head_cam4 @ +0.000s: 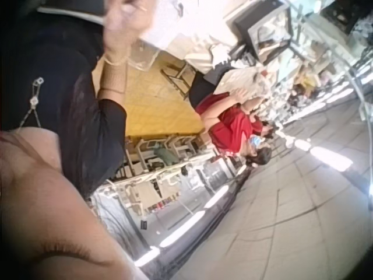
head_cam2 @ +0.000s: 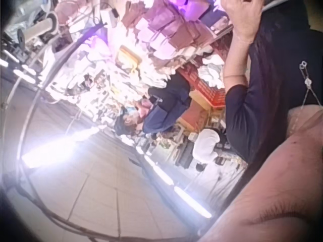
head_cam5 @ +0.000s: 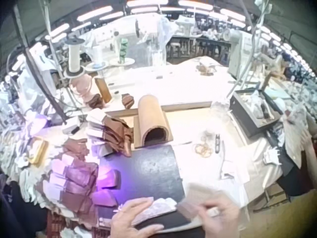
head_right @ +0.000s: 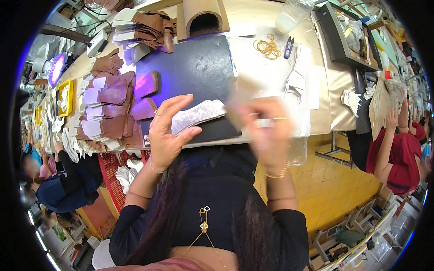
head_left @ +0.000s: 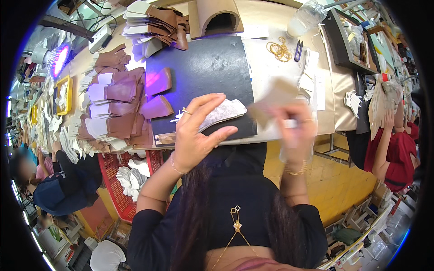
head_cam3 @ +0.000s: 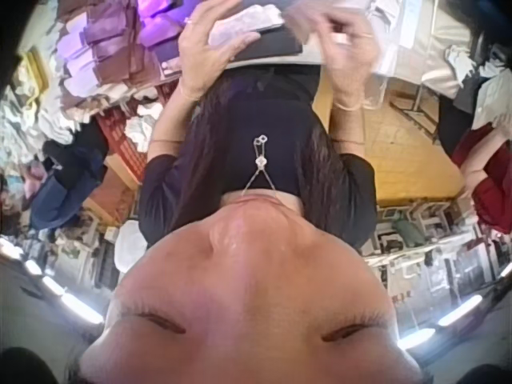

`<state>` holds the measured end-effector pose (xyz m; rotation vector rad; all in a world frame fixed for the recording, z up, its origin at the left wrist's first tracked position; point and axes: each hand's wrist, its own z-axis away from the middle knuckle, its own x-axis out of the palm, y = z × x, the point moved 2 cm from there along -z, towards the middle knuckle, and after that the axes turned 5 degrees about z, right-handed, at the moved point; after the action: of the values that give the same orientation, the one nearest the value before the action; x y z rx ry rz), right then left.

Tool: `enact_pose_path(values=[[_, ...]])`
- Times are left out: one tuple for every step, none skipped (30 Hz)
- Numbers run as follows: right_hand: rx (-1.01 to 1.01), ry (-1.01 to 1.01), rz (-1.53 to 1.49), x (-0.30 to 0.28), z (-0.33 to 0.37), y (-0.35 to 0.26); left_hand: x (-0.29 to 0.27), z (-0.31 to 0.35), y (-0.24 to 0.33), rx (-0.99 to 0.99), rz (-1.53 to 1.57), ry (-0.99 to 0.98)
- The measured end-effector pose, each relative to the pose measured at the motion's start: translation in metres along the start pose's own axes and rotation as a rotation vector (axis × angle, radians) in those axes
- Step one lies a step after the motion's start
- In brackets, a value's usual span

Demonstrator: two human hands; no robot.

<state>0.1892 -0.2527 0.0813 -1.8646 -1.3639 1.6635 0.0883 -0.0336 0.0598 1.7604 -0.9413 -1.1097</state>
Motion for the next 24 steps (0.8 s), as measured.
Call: enact_pose_path(values=[[-0.157, -0.067, -0.071, 0.027, -0.003, -0.016, 0.003, 0.001, 0.001, -0.023, 0.116, 0.045], [-0.271, -0.072, -0.165, 0.047, -0.003, -0.031, 0.008, 0.000, 0.001, -0.052, 0.250, 0.145], [-0.328, -0.131, -0.223, 0.062, -0.003, -0.041, 0.007, 0.003, 0.000, -0.078, 0.305, 0.213], [-0.325, -0.159, -0.258, 0.070, -0.002, -0.048, 0.005, 0.006, 0.000, -0.119, 0.355, 0.278], [-0.305, -0.196, -0.293, 0.075, -0.001, -0.053, 0.003, 0.009, 0.000, -0.128, 0.410, 0.338], [-0.305, -0.212, -0.340, 0.077, -0.001, -0.056, -0.003, 0.012, 0.000, -0.093, 0.338, 0.342], [-0.271, -0.249, -0.324, 0.076, -0.002, -0.055, -0.009, 0.014, -0.001, -0.093, 0.241, 0.346], [-0.261, -0.266, -0.320, 0.072, -0.002, -0.052, -0.016, 0.016, -0.001, -0.068, 0.153, 0.347], [-0.246, -0.303, -0.303, 0.069, -0.003, -0.046, -0.022, 0.018, -0.001, -0.048, 0.071, 0.343], [-0.229, -0.224, -0.247, 0.062, -0.007, -0.035, -0.029, 0.019, -0.003, -0.071, -0.128, 0.269], [-0.079, -0.200, -0.301, 0.057, -0.008, -0.022, -0.028, 0.018, -0.007, -0.071, -0.207, 0.141], [0.076, -0.156, -0.432, 0.054, -0.006, -0.011, -0.026, 0.017, -0.013, -0.094, -0.283, 0.023], [0.233, -0.112, -0.558, 0.053, -0.002, 0.000, -0.022, 0.016, -0.020, -0.109, -0.357, -0.082], [0.227, -0.135, -0.570, 0.053, 0.002, 0.007, -0.015, 0.015, -0.025, -0.023, -0.365, -0.120], [0.223, -0.155, -0.579, 0.054, 0.007, 0.014, -0.007, 0.015, -0.030, 0.032, -0.384, -0.152], [0.219, -0.170, -0.593, 0.057, 0.012, 0.019, -0.002, 0.015, -0.035, 0.060, -0.411, -0.153], [0.190, -0.178, -0.551, 0.061, 0.016, 0.023, 0.002, 0.016, -0.039, 0.090, -0.444, -0.166], [0.157, -0.183, -0.510, 0.065, 0.019, 0.027, 0.005, 0.017, -0.042, 0.084, -0.458, -0.170], [0.125, -0.191, -0.468, 0.069, 0.022, 0.029, 0.007, 0.018, -0.045, 0.080, -0.472, -0.172], [0.126, -0.185, -0.474, 0.074, 0.024, 0.032, 0.008, 0.018, -0.047, 0.080, -0.486, -0.163], [0.135, -0.202, -0.473, 0.077, 0.026, 0.034, 0.009, 0.019, -0.048, 0.080, -0.484, -0.162], [0.142, -0.221, -0.475, 0.081, 0.027, 0.035, 0.009, 0.019, -0.049, 0.086, -0.484, -0.151], [0.149, -0.242, -0.479, 0.083, 0.028, 0.036, 0.009, 0.019, -0.049, 0.089, -0.485, -0.140], [0.144, -0.248, -0.460, 0.084, 0.028, 0.037, 0.008, 0.018, -0.049, 0.080, -0.481, -0.146]])
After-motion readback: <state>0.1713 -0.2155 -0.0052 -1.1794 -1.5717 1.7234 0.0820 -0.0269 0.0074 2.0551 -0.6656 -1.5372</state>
